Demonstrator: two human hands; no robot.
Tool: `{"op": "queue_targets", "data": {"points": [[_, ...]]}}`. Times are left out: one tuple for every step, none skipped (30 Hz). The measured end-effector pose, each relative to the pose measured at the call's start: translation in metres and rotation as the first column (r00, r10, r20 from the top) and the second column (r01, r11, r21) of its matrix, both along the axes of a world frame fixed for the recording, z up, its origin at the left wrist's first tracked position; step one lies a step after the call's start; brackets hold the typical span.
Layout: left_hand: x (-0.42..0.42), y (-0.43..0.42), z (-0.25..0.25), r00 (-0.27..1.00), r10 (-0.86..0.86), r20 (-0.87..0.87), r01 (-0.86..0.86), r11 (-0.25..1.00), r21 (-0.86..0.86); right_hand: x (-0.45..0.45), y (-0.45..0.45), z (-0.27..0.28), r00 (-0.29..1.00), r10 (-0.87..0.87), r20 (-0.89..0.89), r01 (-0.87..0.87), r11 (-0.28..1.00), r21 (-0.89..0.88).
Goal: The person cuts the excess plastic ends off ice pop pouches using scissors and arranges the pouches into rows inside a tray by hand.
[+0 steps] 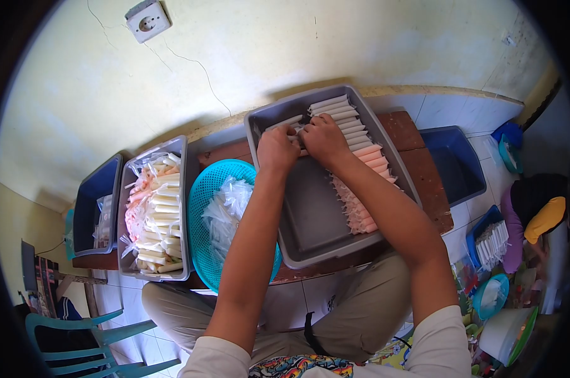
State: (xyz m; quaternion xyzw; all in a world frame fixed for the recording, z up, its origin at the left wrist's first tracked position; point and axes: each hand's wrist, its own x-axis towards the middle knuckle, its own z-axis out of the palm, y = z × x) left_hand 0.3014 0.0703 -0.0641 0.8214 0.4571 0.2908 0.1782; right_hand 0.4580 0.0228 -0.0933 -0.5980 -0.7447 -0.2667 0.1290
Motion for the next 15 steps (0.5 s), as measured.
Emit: {"op": "queue_targets", "data": {"points": [[0.000, 0.000, 0.001, 1.000, -0.002, 0.005, 0.002, 1.000, 0.003, 0.000, -0.001, 0.002, 0.998, 0.019, -0.052, -0.019, 1.000, 0.006], [0.000, 0.000, 0.002, 0.999, 0.011, 0.045, -0.012, 1.000, 0.013, 0.000, -0.002, 0.005, 0.994, 0.038, -0.103, -0.037, 0.999, 0.014], [0.000, 0.001, 0.003, 0.996, 0.023, 0.085, -0.025, 0.999, 0.023, 0.001, -0.002, 0.006, 0.995, 0.036, -0.097, -0.035, 0.999, 0.018], [0.001, 0.002, 0.003, 0.996, 0.021, 0.090, -0.024, 0.999, 0.027, 0.002, -0.002, 0.007, 0.992, 0.041, -0.117, -0.036, 0.999, 0.037], [0.001, 0.003, 0.003, 0.986, 0.030, 0.164, -0.032, 0.999, 0.010, 0.002, -0.002, 0.008, 0.989, 0.046, -0.137, -0.039, 0.998, 0.055], [0.001, 0.003, 0.005, 0.971, 0.041, 0.236, -0.040, 0.999, -0.008, 0.000, -0.005, 0.014, 0.990, 0.047, -0.132, -0.040, 0.998, 0.057], [0.001, 0.002, 0.006, 0.970, 0.041, 0.241, -0.041, 0.999, -0.008, -0.002, -0.010, 0.020, 0.971, 0.063, -0.232, -0.049, 0.997, 0.064], [0.000, 0.002, 0.007, 0.946, 0.047, 0.321, -0.044, 0.999, -0.015, -0.005, -0.014, 0.026, 0.941, 0.078, -0.330, -0.057, 0.996, 0.072], [0.001, 0.001, 0.009, 0.915, 0.051, 0.400, -0.046, 0.999, -0.023, -0.007, -0.016, 0.029, 0.943, 0.078, -0.323, -0.057, 0.996, 0.073], [0.001, 0.000, 0.010, 0.912, 0.050, 0.408, -0.044, 0.999, -0.023, -0.009, -0.018, 0.033, 0.914, 0.079, -0.399, -0.049, 0.995, 0.085], [0.000, -0.001, 0.012, 0.877, 0.044, 0.478, -0.007, 0.997, -0.078, -0.011, -0.021, 0.037, 0.878, 0.082, -0.471, -0.040, 0.994, 0.097], [-0.001, -0.002, 0.014, 0.838, 0.042, 0.544, 0.033, 0.991, -0.128, -0.012, -0.023, 0.039, 0.882, 0.083, -0.464, -0.041, 0.994, 0.098], [-0.001, -0.004, 0.016, 0.834, 0.041, 0.550, 0.034, 0.992, -0.125, -0.015, -0.026, 0.042, 0.798, 0.075, -0.598, -0.045, 0.997, 0.065], [-0.001, -0.007, 0.018, 0.747, 0.020, 0.665, 0.132, 0.975, -0.178, -0.017, -0.028, 0.044, 0.695, 0.061, -0.716, -0.054, 0.998, 0.033], [-0.003, -0.009, 0.018, 0.642, 0.014, 0.767, 0.235, 0.948, -0.214, -0.018, -0.031, 0.048, 0.701, 0.065, -0.710, -0.056, 0.998, 0.036]]}}
